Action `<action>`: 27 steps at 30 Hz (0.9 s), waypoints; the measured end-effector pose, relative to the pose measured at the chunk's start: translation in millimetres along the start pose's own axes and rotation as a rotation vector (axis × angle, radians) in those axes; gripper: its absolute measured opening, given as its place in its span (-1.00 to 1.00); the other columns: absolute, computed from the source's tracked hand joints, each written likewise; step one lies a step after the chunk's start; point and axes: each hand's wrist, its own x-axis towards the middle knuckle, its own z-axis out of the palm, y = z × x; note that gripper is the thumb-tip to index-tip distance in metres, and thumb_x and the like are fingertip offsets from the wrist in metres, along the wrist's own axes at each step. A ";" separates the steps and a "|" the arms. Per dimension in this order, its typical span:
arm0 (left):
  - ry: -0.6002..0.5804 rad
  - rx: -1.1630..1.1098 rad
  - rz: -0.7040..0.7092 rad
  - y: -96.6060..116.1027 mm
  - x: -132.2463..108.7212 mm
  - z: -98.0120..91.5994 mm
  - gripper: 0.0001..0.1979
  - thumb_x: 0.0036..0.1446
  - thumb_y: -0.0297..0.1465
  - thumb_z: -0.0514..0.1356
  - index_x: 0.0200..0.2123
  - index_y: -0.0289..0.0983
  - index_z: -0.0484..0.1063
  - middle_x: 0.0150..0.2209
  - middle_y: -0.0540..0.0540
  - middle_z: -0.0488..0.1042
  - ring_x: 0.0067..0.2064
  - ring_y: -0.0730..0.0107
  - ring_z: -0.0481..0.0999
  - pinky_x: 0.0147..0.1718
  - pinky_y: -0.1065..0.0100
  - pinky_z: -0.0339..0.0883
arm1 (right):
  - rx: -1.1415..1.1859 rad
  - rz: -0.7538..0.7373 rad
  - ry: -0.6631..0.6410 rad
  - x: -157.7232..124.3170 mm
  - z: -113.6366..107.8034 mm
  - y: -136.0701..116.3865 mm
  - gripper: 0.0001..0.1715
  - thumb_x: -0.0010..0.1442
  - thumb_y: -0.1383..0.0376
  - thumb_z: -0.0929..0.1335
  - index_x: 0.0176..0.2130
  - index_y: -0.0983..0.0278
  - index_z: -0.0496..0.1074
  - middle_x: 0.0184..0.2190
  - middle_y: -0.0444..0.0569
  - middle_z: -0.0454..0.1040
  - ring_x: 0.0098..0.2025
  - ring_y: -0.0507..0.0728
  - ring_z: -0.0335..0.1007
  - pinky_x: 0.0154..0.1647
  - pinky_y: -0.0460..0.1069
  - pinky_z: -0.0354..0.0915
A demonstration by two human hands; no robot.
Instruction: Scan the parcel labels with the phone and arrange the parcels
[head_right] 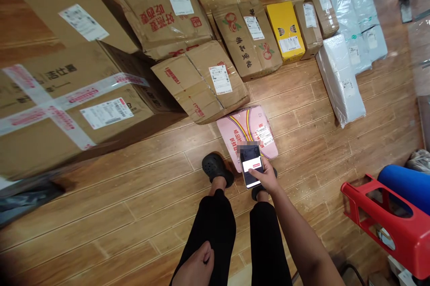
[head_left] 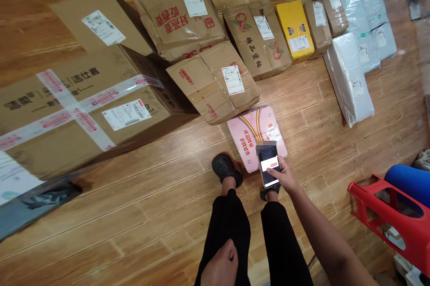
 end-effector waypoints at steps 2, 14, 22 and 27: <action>-0.039 0.015 0.007 0.6 0.4 -6.7 -0.69 0.21 -0.44 -0.06 -0.55 -0.20 0.32 -0.59 0.05 0.33 -0.54 0.50 0.29 -0.48 0.40 -0.01 | 0.004 -0.004 0.002 0.7 2.2 -1.2 -0.60 -0.06 0.16 0.56 -0.24 0.18 0.44 -0.32 -0.16 0.58 -0.30 0.11 0.49 -0.17 0.03 0.43; -0.095 0.010 -0.032 0.7 3.5 -12.4 -0.69 0.22 -0.45 -0.11 -0.55 -0.20 0.25 -0.56 0.03 0.34 -0.51 0.47 0.30 -0.46 0.38 0.01 | 0.050 -0.010 0.044 2.9 3.3 2.3 -0.59 -0.08 0.23 0.56 -0.20 0.15 0.47 -0.27 -0.16 0.61 -0.26 0.11 0.52 -0.16 0.02 0.44; -0.123 0.017 -0.032 5.0 4.4 -18.0 -0.69 0.22 -0.45 -0.12 -0.54 -0.20 0.27 -0.57 0.04 0.28 -0.52 0.47 0.24 -0.45 0.37 -0.01 | 0.055 0.008 0.047 -0.2 -1.6 6.5 -0.59 -0.07 0.23 0.56 -0.19 0.17 0.48 -0.30 -0.15 0.61 -0.30 0.10 0.51 -0.22 0.00 0.44; -0.088 -0.017 -0.018 1.9 3.8 -10.0 -0.70 0.22 -0.45 -0.08 -0.51 -0.18 0.32 -0.58 0.06 0.25 -0.54 0.47 0.19 -0.48 0.36 -0.05 | 0.047 0.006 0.048 0.5 -4.9 8.3 -0.58 -0.06 0.23 0.56 -0.17 0.16 0.48 -0.27 -0.15 0.61 -0.28 0.11 0.51 -0.19 0.01 0.45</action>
